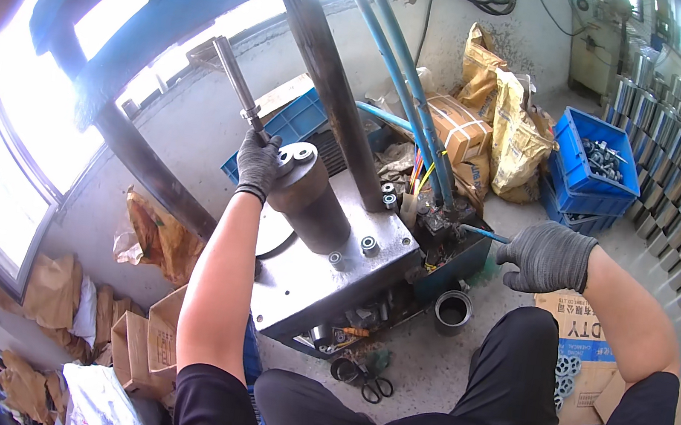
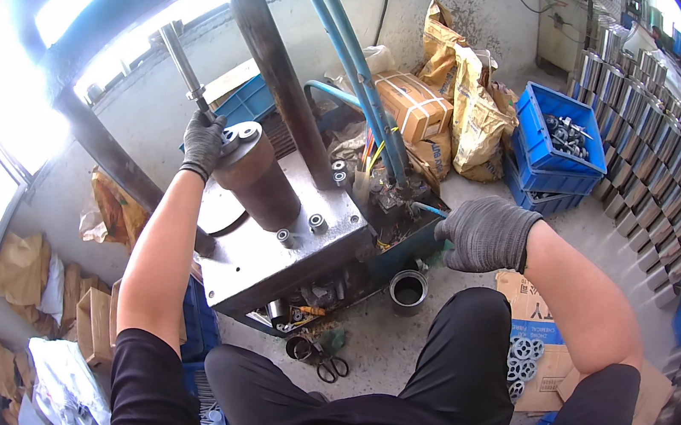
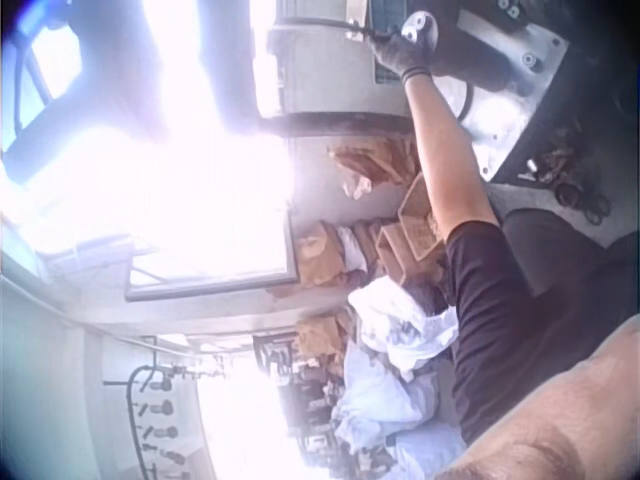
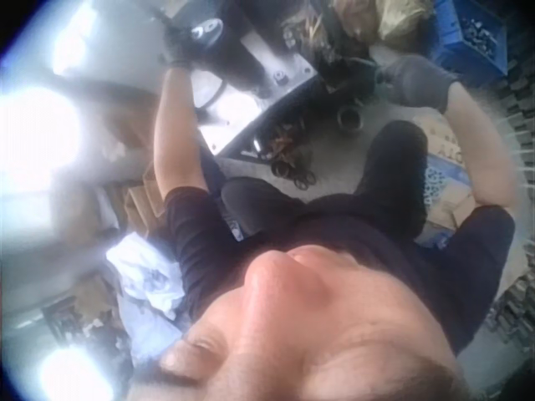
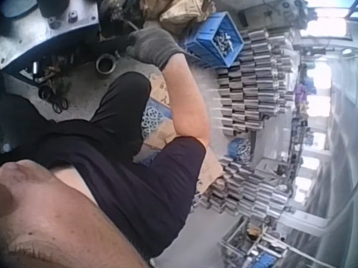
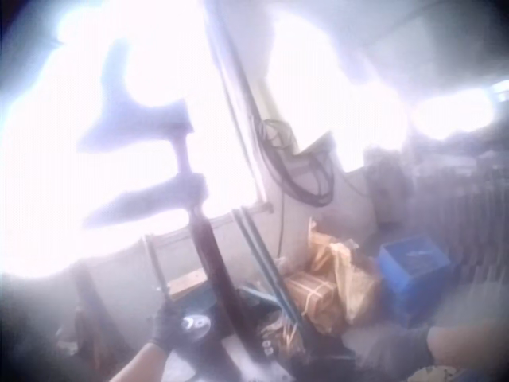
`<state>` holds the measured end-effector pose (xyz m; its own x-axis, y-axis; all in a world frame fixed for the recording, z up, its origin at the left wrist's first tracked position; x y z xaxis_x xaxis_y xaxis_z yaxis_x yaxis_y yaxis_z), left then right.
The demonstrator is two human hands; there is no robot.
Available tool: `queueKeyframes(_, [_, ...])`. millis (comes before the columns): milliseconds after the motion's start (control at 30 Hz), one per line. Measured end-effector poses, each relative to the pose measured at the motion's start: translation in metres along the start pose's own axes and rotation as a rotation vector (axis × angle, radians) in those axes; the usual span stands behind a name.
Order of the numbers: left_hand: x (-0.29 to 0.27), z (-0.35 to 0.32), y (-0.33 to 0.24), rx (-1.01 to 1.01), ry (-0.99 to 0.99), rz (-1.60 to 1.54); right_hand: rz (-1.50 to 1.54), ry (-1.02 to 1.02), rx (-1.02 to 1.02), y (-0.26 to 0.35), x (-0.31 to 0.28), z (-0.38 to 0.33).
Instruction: The person assembles metal components by sliding circular plates and bearings onto metal shafts, pressing them together using a hydraulic press machine, and placing the assembled units onto a stack on the floor.
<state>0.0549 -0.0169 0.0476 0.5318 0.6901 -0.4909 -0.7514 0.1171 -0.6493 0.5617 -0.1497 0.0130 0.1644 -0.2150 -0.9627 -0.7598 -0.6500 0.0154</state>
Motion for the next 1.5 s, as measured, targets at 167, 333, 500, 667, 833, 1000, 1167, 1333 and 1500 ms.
queueKeyframes(167, [0.013,-0.001,-0.002,0.030,-0.053,0.024,-0.027,0.117,0.039,0.003,-0.002,0.001])
queueKeyframes(333, [0.007,-0.001,0.007,0.064,-0.088,0.001,-0.090,0.205,-0.007,0.007,-0.004,0.007])
queueKeyframes(500, [0.013,-0.007,-0.009,-0.014,0.008,0.117,-0.045,0.167,0.015,0.006,-0.002,0.004])
queueKeyframes(667, [0.014,-0.007,-0.005,0.035,0.067,0.148,-0.046,0.060,0.031,0.008,0.009,-0.003])
queueKeyframes(833, [0.013,-0.002,0.004,-0.056,0.024,-0.162,0.007,-0.019,0.050,0.006,0.031,-0.019])
queueKeyframes(1000, [0.015,-0.003,0.008,-0.087,-0.003,-0.264,0.069,-0.107,0.083,0.012,0.061,-0.039])
queueKeyframes(1167, [0.012,0.001,0.009,0.001,0.000,-0.106,0.144,-0.341,0.113,0.019,0.077,-0.050])
queueKeyframes(1333, [0.009,-0.008,0.002,-0.006,-0.048,-0.170,0.115,-0.357,0.157,0.023,0.075,-0.049])
queueKeyframes(1500, [0.010,-0.015,-0.010,0.101,-0.182,-0.227,0.114,-0.383,0.181,0.023,0.076,-0.050])
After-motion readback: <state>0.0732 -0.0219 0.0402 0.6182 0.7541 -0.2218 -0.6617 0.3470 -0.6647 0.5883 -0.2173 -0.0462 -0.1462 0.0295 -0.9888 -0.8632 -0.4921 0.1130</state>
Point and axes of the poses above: each hand's wrist, its own z-axis towards the middle knuckle, its own x-axis out of the palm, y = z × x, the point moved 4 cm from there along z, towards the middle knuckle, and after that the axes turned 3 degrees about x, right-handed, at the moved point
